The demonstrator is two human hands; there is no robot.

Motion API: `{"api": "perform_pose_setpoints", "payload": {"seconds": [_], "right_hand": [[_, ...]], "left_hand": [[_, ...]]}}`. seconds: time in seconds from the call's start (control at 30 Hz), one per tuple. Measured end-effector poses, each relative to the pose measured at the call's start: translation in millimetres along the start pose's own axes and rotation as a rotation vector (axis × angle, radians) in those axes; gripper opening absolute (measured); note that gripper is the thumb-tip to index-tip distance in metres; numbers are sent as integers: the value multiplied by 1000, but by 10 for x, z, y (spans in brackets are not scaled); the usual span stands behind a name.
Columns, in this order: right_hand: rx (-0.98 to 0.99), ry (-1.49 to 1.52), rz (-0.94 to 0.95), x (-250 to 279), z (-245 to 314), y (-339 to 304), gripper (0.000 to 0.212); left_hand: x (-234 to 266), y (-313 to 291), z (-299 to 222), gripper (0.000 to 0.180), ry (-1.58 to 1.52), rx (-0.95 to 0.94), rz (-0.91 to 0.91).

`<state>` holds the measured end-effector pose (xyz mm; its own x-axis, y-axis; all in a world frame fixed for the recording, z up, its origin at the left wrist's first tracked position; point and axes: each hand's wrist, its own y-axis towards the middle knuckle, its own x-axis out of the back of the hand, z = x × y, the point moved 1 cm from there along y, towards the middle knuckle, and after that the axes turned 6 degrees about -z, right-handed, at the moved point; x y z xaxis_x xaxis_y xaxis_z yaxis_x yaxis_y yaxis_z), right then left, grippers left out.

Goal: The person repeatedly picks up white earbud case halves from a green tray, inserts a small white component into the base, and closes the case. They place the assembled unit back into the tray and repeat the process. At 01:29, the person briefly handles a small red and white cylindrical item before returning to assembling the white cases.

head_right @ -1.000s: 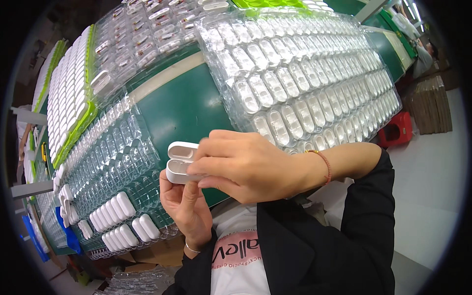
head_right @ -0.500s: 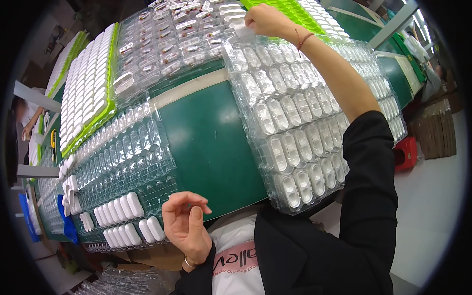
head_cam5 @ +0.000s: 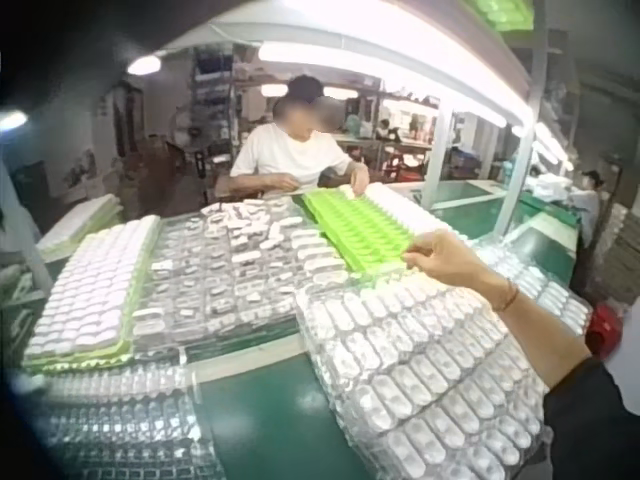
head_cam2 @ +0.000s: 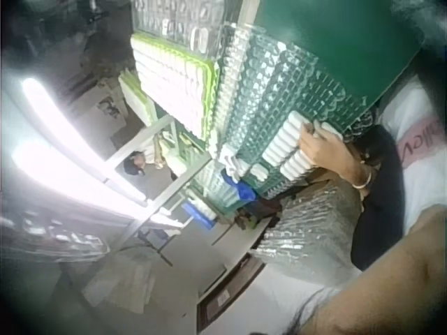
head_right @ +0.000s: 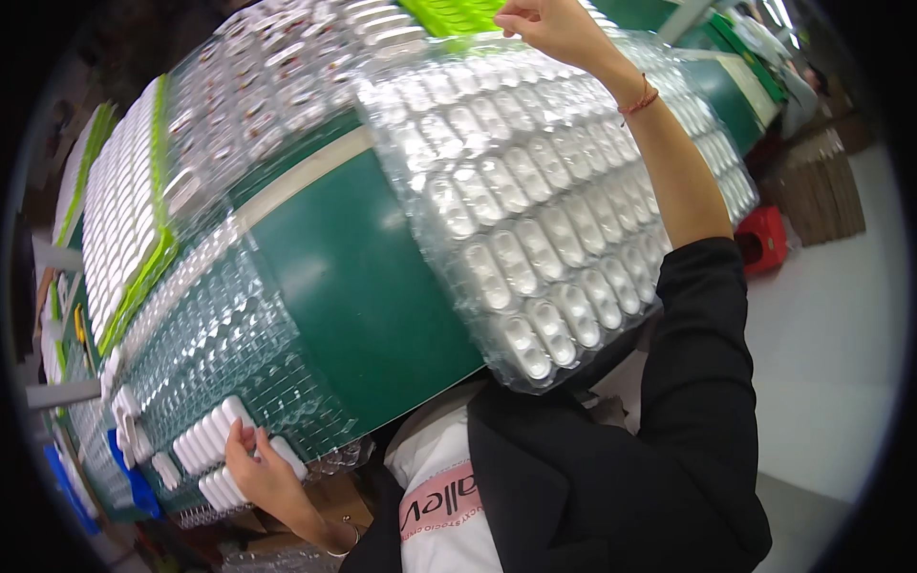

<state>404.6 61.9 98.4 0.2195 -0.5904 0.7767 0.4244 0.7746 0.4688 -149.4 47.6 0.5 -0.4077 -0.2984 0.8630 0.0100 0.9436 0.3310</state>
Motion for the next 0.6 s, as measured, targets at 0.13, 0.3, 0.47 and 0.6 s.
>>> {"api": "perform_pose_setpoints", "payload": {"seconds": [0.13,0.3,0.47,0.6], "right_hand": [[-148,-222,35,729,-958,-384,23],[-359,-569,110,1187,-1447,-1006,27],[-401,-639,54,1211,-1614,-1286,22],[-344,-656,57,1090,-1911,-1309,22]], "left_hand": [[-61,91,6,31,132,-12,-74],[-127,174,89,35,158,110,-30],[-15,244,38,33,109,180,-113],[51,153,-328,31,-172,-147,-255]]}}
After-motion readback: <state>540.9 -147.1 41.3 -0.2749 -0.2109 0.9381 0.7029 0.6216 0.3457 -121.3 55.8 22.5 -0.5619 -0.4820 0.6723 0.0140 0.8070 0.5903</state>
